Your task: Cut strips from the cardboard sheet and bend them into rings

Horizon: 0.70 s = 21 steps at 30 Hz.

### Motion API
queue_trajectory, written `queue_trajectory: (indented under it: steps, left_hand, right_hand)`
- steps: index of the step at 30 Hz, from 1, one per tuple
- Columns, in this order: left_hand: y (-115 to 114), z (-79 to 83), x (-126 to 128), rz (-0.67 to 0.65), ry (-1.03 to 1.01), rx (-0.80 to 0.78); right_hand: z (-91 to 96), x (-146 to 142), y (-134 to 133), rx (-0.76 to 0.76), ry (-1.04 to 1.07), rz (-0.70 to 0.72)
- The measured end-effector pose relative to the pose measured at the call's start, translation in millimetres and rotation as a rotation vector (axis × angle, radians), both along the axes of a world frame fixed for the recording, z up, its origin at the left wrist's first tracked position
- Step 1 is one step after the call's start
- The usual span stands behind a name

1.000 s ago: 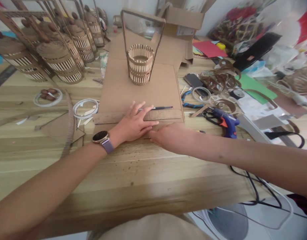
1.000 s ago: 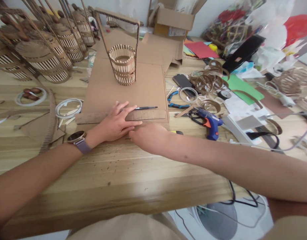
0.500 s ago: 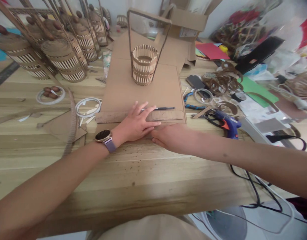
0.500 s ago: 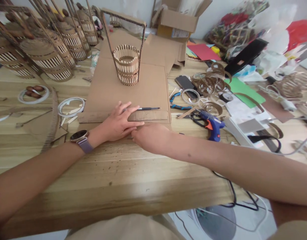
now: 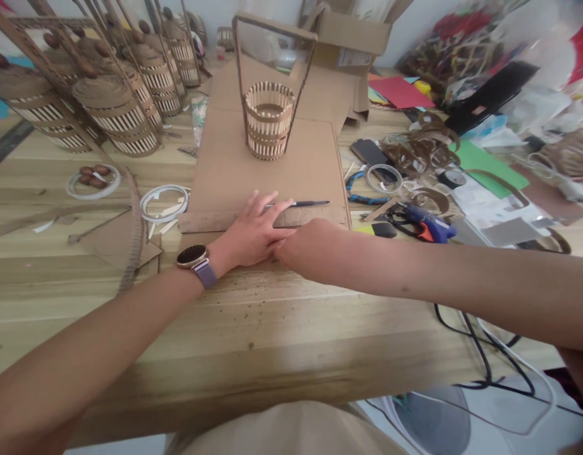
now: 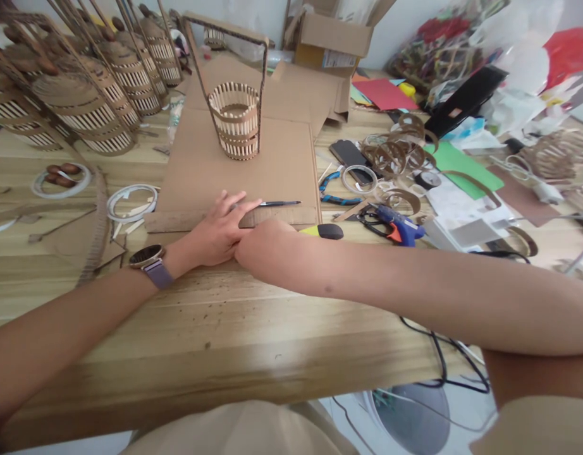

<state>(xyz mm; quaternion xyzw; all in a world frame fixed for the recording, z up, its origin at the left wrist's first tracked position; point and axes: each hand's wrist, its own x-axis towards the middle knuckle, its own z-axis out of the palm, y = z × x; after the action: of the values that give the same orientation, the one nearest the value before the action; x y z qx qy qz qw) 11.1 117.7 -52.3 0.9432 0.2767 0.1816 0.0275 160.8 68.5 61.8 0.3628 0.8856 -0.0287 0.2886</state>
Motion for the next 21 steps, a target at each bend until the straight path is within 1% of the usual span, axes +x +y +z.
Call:
queue_trajectory:
  steps: [3, 5, 13, 17, 21]
  left_hand:
    - [-0.1, 1.3, -0.8, -0.002, 0.014, -0.015]
    - [0.2, 1.4, -1.7, -0.004, 0.011, -0.029]
    - [1.8, -0.5, -4.9, -0.030, -0.013, -0.028]
    - [1.8, -0.4, -5.7, -0.026, 0.000, -0.016]
    - [2.4, -1.9, -6.0, -0.028, 0.011, 0.004]
  right_hand:
    - [10.1, -5.4, -0.6, -0.040, -0.075, 0.003]
    - [11.7, -5.4, -1.4, -0.049, -0.107, 0.003]
    - [-3.6, 10.7, 0.0, -0.048, -0.157, 0.025]
    - [-5.2, 21.1, 0.6, -0.035, -0.159, 0.037]
    - [-9.0, 37.5, 0.1, -0.026, -0.161, 0.038]
